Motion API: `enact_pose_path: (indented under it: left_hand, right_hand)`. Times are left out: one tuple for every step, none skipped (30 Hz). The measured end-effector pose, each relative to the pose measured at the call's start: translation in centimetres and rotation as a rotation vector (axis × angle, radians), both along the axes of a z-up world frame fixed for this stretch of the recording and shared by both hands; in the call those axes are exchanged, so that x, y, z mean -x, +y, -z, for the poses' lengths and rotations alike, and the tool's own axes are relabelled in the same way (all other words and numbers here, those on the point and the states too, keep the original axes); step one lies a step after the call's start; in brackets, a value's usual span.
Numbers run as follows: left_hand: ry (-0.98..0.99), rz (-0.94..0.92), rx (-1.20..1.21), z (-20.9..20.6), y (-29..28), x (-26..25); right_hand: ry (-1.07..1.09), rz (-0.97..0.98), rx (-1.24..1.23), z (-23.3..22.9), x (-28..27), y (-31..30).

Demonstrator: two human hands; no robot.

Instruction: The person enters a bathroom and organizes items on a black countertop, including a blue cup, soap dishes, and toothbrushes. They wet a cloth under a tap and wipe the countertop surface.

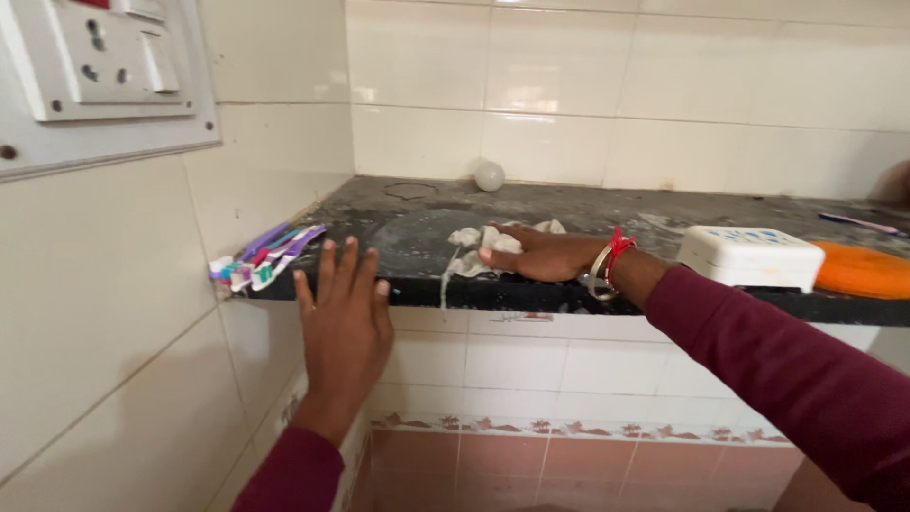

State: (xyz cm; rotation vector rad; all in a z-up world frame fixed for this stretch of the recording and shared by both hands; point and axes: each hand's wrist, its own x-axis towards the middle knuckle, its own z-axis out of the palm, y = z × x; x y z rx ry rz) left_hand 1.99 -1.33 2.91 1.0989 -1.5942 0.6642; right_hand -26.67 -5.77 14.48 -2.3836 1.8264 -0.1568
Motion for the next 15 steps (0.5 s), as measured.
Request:
enact_pose_path:
  left_hand:
    - [-0.008, -0.009, -0.004, 0.5, -0.1, 0.0]
    - [-0.018, -0.016, -0.008, 0.9, -0.2, 0.0]
    - [-0.019, -0.023, 0.000, 1.2, -0.4, -0.1]
    - [-0.021, -0.027, 0.008, 1.5, -0.6, -0.1]
    - [-0.022, -0.031, 0.016, 1.7, -0.7, -0.1]
    - [-0.014, -0.024, 0.007, 2.0, -0.9, -0.2]
    - [-0.007, -0.017, -0.002, 2.2, -1.0, -0.3]
    - [-0.004, -0.004, -0.013, 2.5, -1.0, -0.4]
    - [-0.011, -0.014, -0.020, 2.8, -0.9, -0.7]
    - [-0.023, -0.015, -0.022, 2.9, -0.9, -0.8]
    - [-0.035, -0.017, -0.023, 2.9, -1.0, -0.9]
    - [-0.049, -0.026, -0.016, 2.8, -1.1, -0.9]
    - [-0.064, -0.035, -0.010, 2.8, -1.1, -0.9]
    - [-0.070, -0.056, -0.005, 2.7, -1.3, -1.1]
    - [-0.081, -0.063, -0.007, 2.6, -1.7, -1.3]
  right_hand:
    - [0.034, 0.012, -0.017, -0.1, -0.4, -0.6]
    - [0.068, 0.025, -0.033, -0.2, -0.6, -1.2]
    - [0.101, 0.038, -0.050, -0.4, -0.9, -1.9]
    - [0.102, 0.049, -0.066, -0.8, -1.1, -2.7]
    - [0.103, 0.060, -0.083, -1.3, -1.4, -3.6]
    - [0.101, 0.071, -0.098, -1.8, -1.7, -4.5]
    - [0.056, 0.049, -0.139, -2.4, -2.1, -5.5]
    - [0.005, 0.030, -0.182, -2.8, -2.4, -6.3]
    - [-0.046, 0.011, -0.224, -3.0, -2.6, -7.0]
    - [0.032, 0.043, -0.165, -3.2, -2.8, -7.7]
    - [0.110, 0.075, -0.106, -3.2, -3.3, -8.5]
    - [0.198, 0.102, -0.046, -3.5, -4.0, -9.5]
    - [0.226, 0.092, -0.014, -3.4, -4.7, -10.3]
    - [0.261, 0.070, 0.019, -3.4, -6.1, -11.4]
    - [0.297, 0.048, 0.053, -3.6, -7.1, -12.3]
